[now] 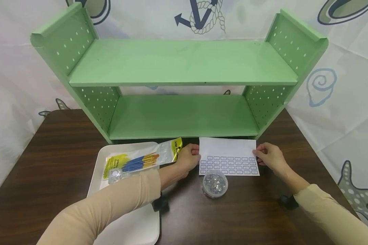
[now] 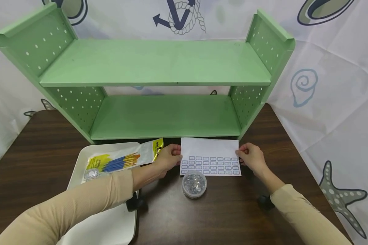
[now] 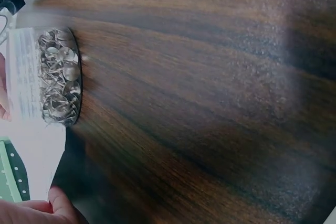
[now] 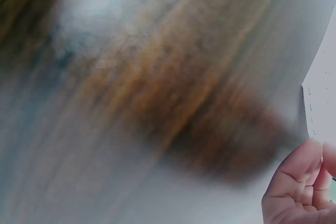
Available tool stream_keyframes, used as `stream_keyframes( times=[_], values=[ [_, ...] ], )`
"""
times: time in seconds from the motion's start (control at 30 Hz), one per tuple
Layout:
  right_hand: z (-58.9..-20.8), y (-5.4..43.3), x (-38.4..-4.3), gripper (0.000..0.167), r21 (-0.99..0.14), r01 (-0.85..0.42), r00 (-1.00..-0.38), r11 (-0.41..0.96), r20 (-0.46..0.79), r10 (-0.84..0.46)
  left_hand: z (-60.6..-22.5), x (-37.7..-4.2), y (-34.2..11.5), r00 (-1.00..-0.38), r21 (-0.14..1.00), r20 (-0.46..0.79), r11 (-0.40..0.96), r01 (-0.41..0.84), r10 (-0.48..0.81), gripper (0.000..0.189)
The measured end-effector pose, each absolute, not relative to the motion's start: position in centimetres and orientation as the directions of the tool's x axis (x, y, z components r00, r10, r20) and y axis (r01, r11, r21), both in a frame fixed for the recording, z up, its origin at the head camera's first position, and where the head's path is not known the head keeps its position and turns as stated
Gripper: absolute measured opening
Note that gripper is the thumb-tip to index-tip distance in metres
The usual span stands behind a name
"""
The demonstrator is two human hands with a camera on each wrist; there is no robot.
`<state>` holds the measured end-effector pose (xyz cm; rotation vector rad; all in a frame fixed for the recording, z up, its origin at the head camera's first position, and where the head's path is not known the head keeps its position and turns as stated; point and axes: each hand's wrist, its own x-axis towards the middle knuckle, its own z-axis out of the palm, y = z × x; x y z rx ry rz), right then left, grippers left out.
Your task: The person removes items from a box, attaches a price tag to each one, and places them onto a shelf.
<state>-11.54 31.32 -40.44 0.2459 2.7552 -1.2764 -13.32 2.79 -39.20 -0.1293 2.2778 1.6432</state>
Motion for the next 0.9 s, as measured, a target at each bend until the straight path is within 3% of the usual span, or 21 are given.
stream_keyframes(
  times=[0.33, 0.7, 0.9],
  values=[
    [-39.3, 31.6, -11.2, 0.022, -0.807, 0.14, -0.99, 0.574, -0.116, 0.078, -38.5, -12.5, 2.6, -0.964, 0.935, -0.243, 0.289, -0.203, 0.111, 0.028],
    [-38.7, 31.6, -11.1, 0.02, -0.85, 0.071, -0.997, 0.522, -0.046, 0.061, -37.8, -11.9, 1.7, -0.978, 0.944, -0.125, 0.323, -0.066, 0.165, 0.011],
    [-38.5, 31.4, -11.1, 0.019, -0.859, 0.062, -0.997, 0.508, -0.032, 0.068, -37.6, -11.9, 1.5, -0.971, 0.951, -0.126, 0.302, -0.06, 0.203, 0.018]
  ],
)
